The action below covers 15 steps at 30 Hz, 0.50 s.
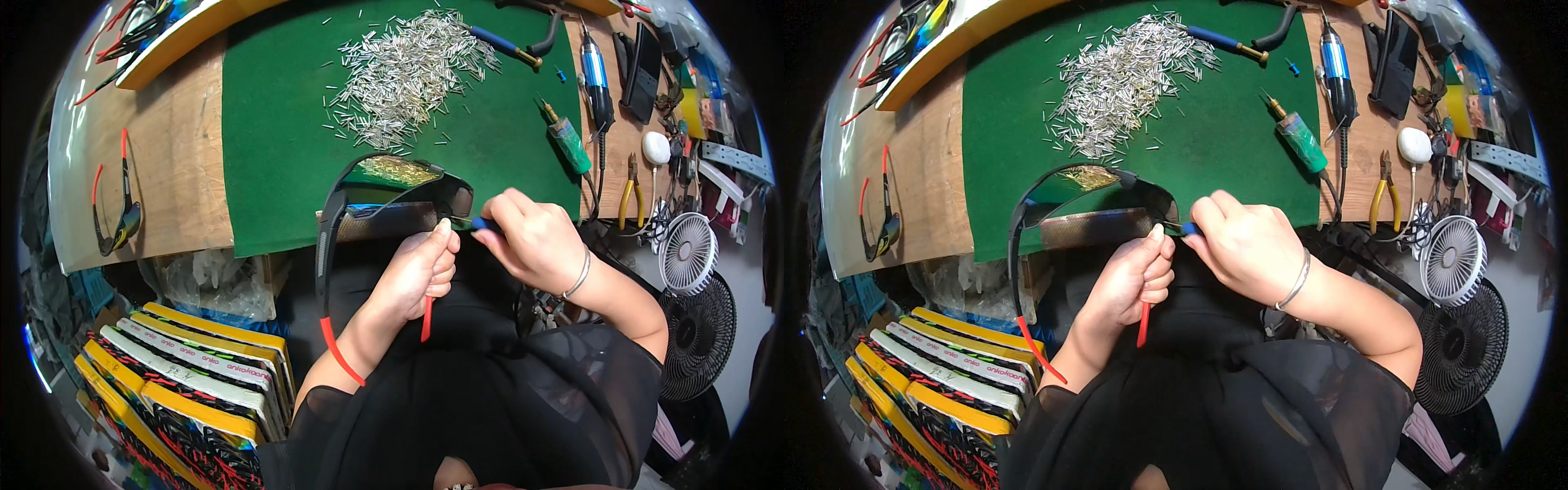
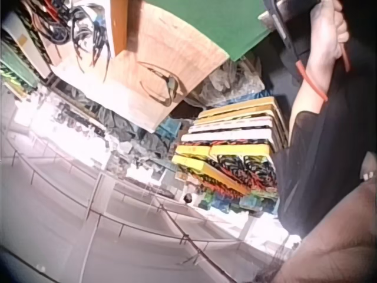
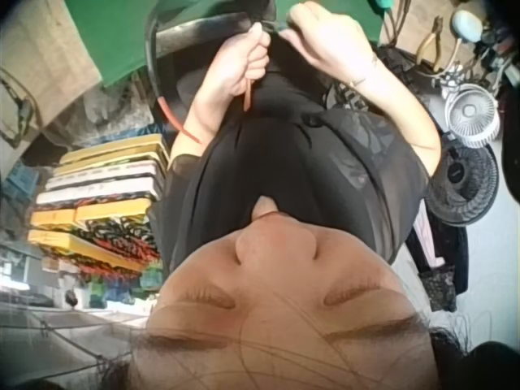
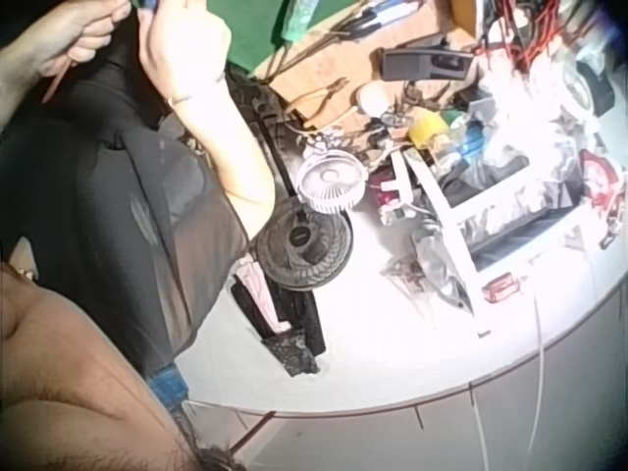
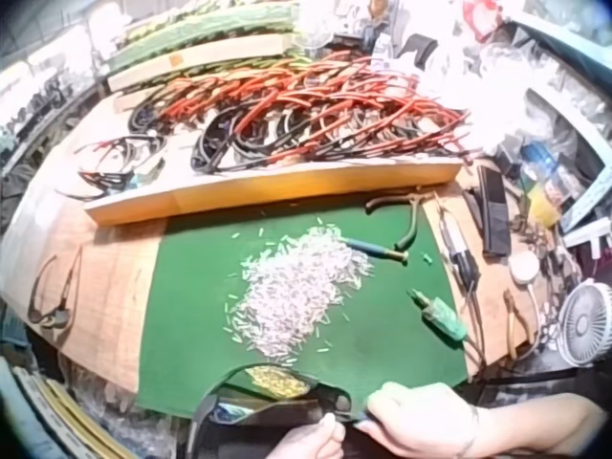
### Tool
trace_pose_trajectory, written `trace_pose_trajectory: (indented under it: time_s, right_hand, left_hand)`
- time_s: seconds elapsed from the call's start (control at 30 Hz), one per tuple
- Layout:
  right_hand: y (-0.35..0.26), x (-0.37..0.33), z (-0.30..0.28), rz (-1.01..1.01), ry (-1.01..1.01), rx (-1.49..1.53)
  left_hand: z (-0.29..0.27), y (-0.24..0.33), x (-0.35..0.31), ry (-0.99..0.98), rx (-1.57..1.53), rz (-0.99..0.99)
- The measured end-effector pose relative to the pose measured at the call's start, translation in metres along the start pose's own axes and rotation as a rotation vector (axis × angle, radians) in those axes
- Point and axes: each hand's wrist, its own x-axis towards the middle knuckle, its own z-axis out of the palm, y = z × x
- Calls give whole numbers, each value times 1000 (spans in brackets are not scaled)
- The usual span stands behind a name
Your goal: The person assembles a pair of sunglasses by inserting small metal pins into the frame using a small tool. They repeatedly pick up a pair of sunglasses, insert pins into the hinge area, and place the finished pair on a wooden tray with other completed units.
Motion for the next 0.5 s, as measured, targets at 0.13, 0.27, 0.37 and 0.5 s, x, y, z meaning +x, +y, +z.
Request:
trace_pose_trajectory:
  time_s: [0.13,0.27,0.37,0.5]
  right_hand:
    - [0,-2,1,24,33,67]
    - [4,-6,6,62,-83,-61]
    - [-1,-1,-1,-12,49,26]
    - [2,-4,5,39,-22,-55]
  left_hand:
    - [0,0,0,-2,-5,-4]
    - [-1,0,0,-18,-10,-5]
    - [-2,0,0,-18,-19,-3]
    - [-1,0,1,-3,-8,-10]
